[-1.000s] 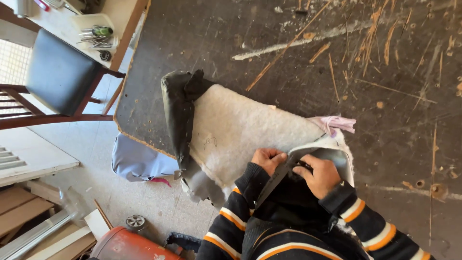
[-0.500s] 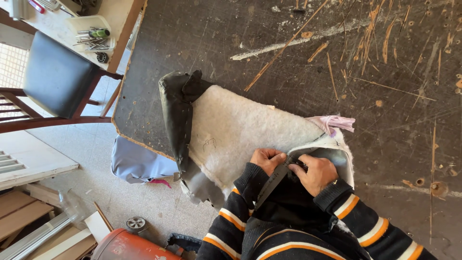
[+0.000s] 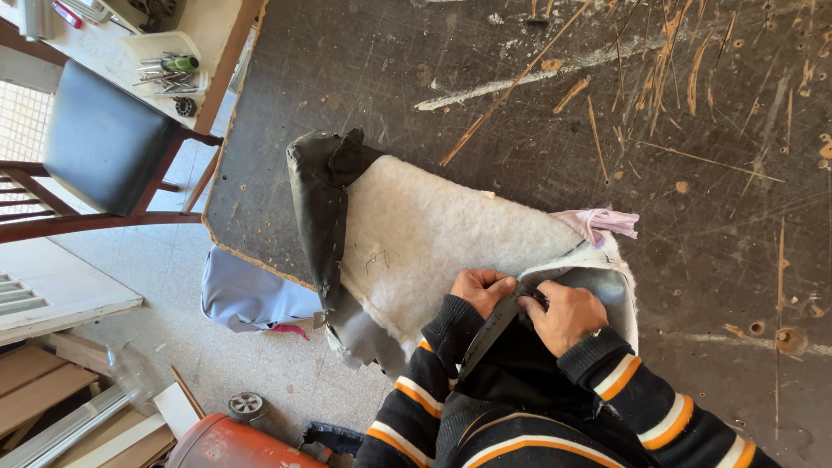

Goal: Stripping old vinyl and foam padding from a seat frame on a workbench

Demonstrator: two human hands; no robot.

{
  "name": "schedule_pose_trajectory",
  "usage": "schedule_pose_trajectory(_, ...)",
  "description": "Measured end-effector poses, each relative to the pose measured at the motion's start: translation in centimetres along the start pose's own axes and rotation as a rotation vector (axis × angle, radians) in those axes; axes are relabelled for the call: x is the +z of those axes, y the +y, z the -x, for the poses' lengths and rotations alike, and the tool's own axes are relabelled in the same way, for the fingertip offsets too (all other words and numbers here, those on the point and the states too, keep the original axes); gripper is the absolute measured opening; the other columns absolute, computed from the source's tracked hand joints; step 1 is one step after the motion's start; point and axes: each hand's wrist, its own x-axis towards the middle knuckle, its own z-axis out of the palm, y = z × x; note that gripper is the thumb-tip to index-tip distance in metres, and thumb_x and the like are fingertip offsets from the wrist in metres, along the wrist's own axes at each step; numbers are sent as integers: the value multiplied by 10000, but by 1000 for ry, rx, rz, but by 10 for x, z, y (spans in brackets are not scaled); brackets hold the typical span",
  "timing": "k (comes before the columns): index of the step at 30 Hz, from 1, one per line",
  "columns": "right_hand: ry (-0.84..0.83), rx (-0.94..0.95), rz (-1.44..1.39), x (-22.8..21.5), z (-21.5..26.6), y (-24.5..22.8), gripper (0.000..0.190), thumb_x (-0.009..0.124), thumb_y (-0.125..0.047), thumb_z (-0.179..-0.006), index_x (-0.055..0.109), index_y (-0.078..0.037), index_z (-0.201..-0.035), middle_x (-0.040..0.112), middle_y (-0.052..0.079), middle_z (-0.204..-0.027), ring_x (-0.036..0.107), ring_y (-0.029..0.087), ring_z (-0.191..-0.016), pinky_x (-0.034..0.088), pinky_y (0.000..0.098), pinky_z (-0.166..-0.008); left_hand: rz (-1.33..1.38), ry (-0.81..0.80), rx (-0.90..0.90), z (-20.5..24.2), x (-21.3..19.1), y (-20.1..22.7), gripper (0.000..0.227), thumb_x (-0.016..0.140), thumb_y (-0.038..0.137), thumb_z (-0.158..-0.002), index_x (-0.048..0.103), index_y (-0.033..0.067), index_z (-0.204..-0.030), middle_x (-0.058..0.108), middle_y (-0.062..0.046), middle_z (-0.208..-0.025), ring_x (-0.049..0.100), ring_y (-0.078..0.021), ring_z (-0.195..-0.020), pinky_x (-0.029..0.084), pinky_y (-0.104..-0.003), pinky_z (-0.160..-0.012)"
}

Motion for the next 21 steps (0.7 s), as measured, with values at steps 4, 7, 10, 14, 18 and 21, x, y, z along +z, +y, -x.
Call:
schedule_pose_trajectory(4,-26,16,5,-2,0,-2,306,714,-642,-751,742,-394,-930,746,-34,-704,756,272,-810,598,417,-773,-15,0,14,-1,0,-3,158,772,192,-961,811,69,-870,725,-112,-655,658,-113,-583,506,-209,-524)
schedule_pose_trajectory(7,-17,11,2,-4,2,-3,294,725,-626,-751,747,-385,-918,742,-15,-699,752,287,-803,596,424,-773,-16,9,7,-2,0,-6,161,772,200,-959,810,76,-863,723,-106,-646,658,-107,-580,502,-205,-519)
schedule_pose_trajectory(10,14,-6,-25,-4,1,-2,285,735,-605,-749,748,-370,-909,737,-10,-688,750,289,-795,595,424,-772,-4,2,-9,-3,-2,-6,172,766,207,-966,809,75,-866,719,-104,-641,648,-104,-570,500,-200,-521)
schedule_pose_trajectory(14,60,-60,-133,8,-2,7,279,744,-606,-744,744,-367,-888,747,-14,-708,754,275,-816,601,413,-778,8,-23,-25,-3,-3,-3,192,743,206,-988,805,73,-865,716,-104,-639,640,-121,-550,507,-206,-525)
schedule_pose_trajectory(18,91,-90,-264,13,-4,11,300,758,-617,-734,742,-354,-879,754,-22,-728,756,261,-822,601,412,-767,25,-20,-34,3,-3,12,177,751,193,-973,802,64,-862,713,-104,-637,634,-111,-550,502,-204,-516)
schedule_pose_trajectory(21,108,-100,-323,4,-6,6,301,763,-634,-742,742,-347,-830,749,-33,-724,751,236,-811,594,366,-755,1,-22,-62,4,-5,18,179,768,224,-959,801,69,-875,710,-85,-637,615,-87,-561,484,-194,-512)
